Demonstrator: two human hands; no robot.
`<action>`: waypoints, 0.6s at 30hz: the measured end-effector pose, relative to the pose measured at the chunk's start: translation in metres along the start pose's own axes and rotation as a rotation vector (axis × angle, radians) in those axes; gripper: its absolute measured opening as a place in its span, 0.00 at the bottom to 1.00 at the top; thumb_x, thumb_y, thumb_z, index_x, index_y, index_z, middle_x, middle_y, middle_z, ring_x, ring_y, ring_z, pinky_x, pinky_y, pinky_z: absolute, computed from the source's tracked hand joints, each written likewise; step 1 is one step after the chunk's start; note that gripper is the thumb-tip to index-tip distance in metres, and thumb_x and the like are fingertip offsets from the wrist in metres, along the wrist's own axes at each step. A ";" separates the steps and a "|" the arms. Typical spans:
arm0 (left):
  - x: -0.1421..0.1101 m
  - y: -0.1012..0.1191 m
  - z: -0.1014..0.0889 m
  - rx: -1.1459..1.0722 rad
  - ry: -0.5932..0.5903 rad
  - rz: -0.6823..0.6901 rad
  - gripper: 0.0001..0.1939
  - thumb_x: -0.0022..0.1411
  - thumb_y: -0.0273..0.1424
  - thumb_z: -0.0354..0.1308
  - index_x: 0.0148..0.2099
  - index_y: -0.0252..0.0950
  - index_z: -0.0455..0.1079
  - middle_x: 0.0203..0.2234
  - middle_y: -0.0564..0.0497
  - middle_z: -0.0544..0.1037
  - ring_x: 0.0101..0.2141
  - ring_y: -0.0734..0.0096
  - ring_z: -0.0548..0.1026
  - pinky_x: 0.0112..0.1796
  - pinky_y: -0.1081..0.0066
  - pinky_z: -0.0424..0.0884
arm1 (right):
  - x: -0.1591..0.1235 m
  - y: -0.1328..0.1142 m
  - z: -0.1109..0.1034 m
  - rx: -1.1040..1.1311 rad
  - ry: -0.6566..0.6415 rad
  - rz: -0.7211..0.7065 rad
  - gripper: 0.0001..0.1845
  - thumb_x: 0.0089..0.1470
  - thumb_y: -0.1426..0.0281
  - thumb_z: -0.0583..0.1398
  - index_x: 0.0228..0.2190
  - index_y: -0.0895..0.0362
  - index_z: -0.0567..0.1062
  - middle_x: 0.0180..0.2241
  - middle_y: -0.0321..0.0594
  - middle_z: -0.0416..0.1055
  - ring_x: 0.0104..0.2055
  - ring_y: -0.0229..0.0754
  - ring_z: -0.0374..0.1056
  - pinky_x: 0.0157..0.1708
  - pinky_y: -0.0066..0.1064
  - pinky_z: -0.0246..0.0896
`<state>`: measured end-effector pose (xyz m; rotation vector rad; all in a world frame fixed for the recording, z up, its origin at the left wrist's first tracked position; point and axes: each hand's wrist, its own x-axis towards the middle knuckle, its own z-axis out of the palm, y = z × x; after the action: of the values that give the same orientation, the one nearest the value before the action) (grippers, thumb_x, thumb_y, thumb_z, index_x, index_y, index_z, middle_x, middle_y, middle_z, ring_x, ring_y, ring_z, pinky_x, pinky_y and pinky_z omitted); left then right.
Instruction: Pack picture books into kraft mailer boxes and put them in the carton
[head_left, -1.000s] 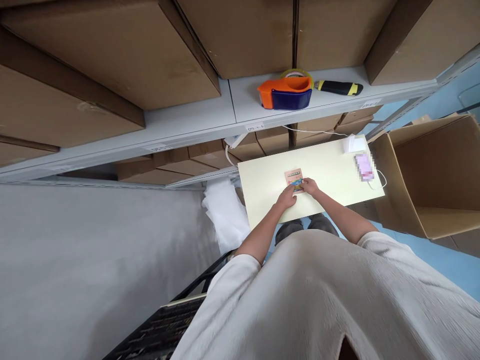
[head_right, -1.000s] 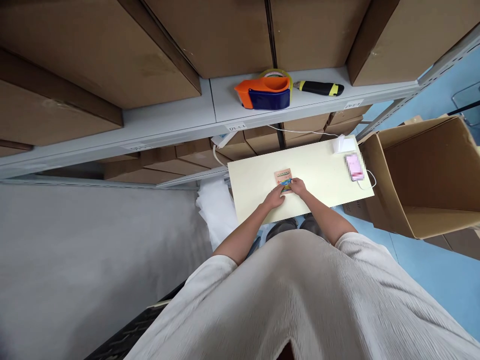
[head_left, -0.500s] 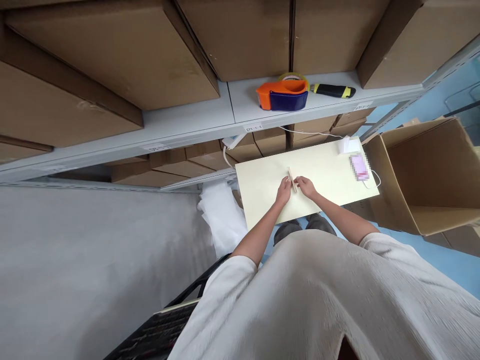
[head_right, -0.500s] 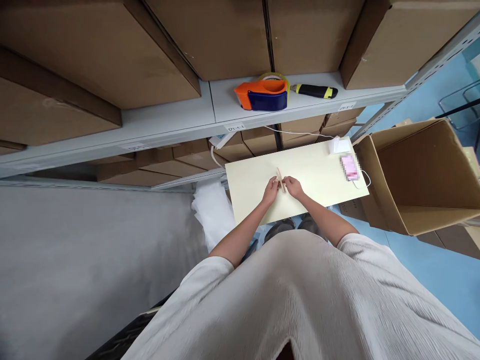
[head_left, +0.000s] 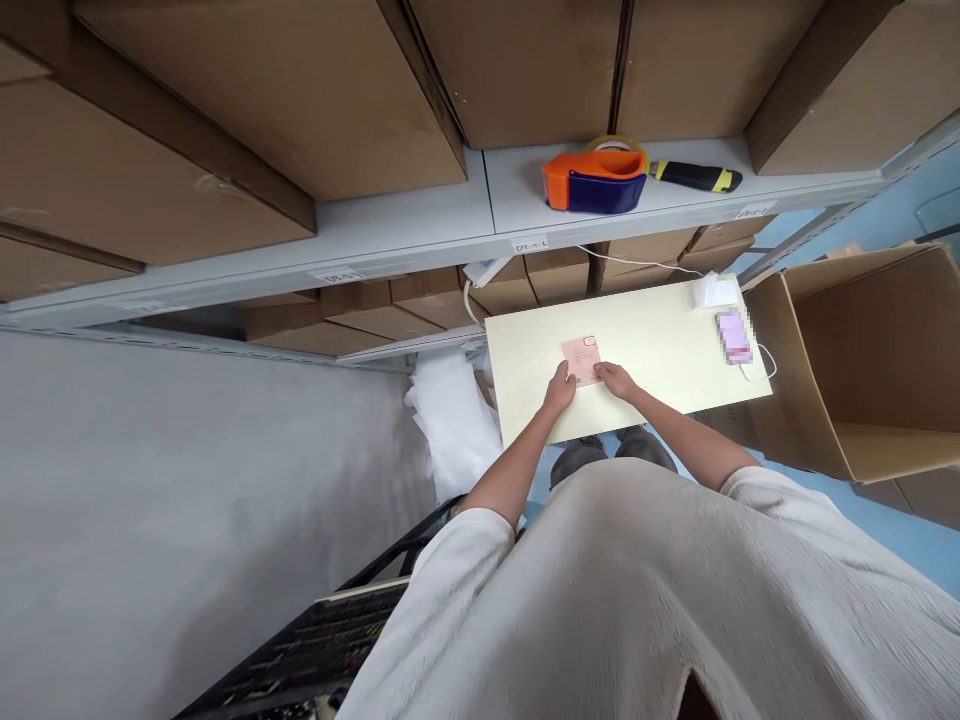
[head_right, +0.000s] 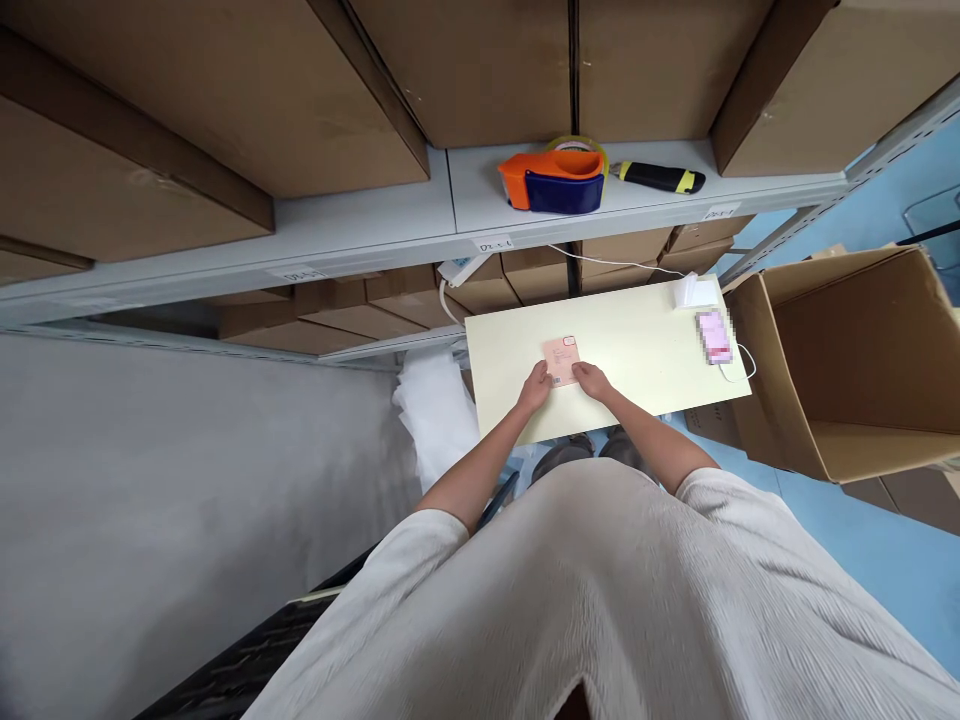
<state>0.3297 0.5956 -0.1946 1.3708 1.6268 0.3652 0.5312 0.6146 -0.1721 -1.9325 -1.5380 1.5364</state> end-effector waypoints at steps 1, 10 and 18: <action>0.000 0.000 0.000 -0.005 -0.012 -0.019 0.33 0.78 0.34 0.53 0.82 0.40 0.58 0.73 0.42 0.73 0.70 0.57 0.75 0.69 0.56 0.72 | 0.000 0.000 -0.001 -0.013 0.011 0.002 0.20 0.74 0.61 0.54 0.51 0.55 0.84 0.56 0.46 0.84 0.58 0.49 0.79 0.63 0.40 0.70; -0.010 0.011 -0.007 0.032 -0.118 -0.030 0.35 0.76 0.33 0.56 0.81 0.37 0.60 0.75 0.42 0.70 0.73 0.49 0.71 0.73 0.54 0.67 | 0.003 0.000 -0.004 -0.034 0.066 0.081 0.20 0.68 0.67 0.59 0.55 0.54 0.84 0.60 0.46 0.82 0.62 0.50 0.78 0.67 0.41 0.69; -0.014 0.020 -0.017 -0.003 -0.158 -0.101 0.41 0.74 0.28 0.54 0.85 0.34 0.52 0.76 0.41 0.69 0.73 0.51 0.71 0.73 0.57 0.66 | 0.003 -0.001 -0.003 0.253 0.108 0.233 0.34 0.58 0.68 0.67 0.64 0.61 0.76 0.57 0.52 0.82 0.59 0.53 0.78 0.62 0.41 0.72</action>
<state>0.3275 0.5950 -0.1651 1.2774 1.5563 0.1943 0.5328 0.6183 -0.1716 -2.0621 -1.0477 1.5970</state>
